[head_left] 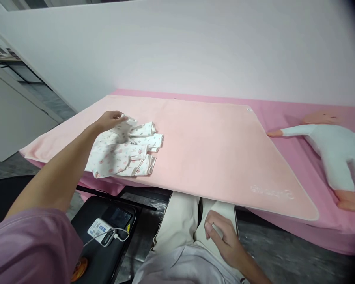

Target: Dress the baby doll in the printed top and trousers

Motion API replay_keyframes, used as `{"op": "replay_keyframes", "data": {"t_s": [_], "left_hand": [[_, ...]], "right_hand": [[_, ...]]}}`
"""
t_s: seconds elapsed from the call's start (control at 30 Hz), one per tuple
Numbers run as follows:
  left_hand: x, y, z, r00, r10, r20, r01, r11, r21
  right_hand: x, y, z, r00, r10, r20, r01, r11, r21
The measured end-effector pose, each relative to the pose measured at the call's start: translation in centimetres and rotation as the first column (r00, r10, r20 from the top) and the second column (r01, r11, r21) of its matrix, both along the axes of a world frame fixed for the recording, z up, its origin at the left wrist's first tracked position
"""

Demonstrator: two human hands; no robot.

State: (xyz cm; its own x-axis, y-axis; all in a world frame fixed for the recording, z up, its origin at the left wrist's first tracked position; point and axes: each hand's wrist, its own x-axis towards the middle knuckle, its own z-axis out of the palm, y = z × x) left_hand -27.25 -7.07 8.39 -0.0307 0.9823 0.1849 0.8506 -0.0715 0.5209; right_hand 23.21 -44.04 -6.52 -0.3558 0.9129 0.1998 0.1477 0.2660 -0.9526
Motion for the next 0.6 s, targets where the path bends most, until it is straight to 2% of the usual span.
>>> {"op": "replay_keyframes", "data": {"t_s": [0.1, 0.17, 0.27, 0.33, 0.4, 0.5, 0.57, 0.6], "left_hand": [[4.5, -0.1, 3.2, 0.990, -0.100, -0.103, 0.111, 0.988, 0.106], [9.2, -0.7, 5.8, 0.965, -0.233, -0.122, 0.252, 0.951, 0.181], [17.8, -2.8, 9.8, 0.883, -0.454, -0.116, 0.468, 0.840, 0.275], [23.2, -4.9, 12.1, 0.812, -0.571, -0.120, 0.574, 0.745, 0.339], [27.1, -7.1, 14.0, 0.770, -0.625, -0.130, 0.616, 0.674, 0.409], [29.5, -9.1, 15.5, 0.763, -0.645, -0.037, 0.551, 0.619, 0.560], [29.4, -9.2, 15.1, 0.733, -0.676, 0.077, 0.498, 0.610, 0.616], [29.1, -9.0, 14.3, 0.700, -0.704, 0.122, 0.505, 0.608, 0.613]], "right_hand": [[0.8, 4.1, 4.6, 0.994, 0.021, 0.111, -0.043, 0.979, 0.198], [0.7, 8.0, 8.5, 0.983, -0.061, 0.175, -0.004, 0.937, 0.348], [-0.5, 15.1, 15.0, 0.961, -0.237, 0.143, 0.118, 0.820, 0.561], [-1.5, 19.7, 19.7, 0.955, -0.259, 0.146, 0.103, 0.748, 0.655], [-1.9, 23.1, 24.5, 0.951, -0.228, 0.209, 0.024, 0.728, 0.685], [-0.8, 25.2, 30.8, 0.930, -0.242, 0.277, -0.003, 0.748, 0.664], [0.8, 25.0, 33.8, 0.908, -0.289, 0.302, 0.027, 0.761, 0.649], [1.7, 24.5, 35.0, 0.896, -0.301, 0.326, 0.024, 0.766, 0.643]]}}
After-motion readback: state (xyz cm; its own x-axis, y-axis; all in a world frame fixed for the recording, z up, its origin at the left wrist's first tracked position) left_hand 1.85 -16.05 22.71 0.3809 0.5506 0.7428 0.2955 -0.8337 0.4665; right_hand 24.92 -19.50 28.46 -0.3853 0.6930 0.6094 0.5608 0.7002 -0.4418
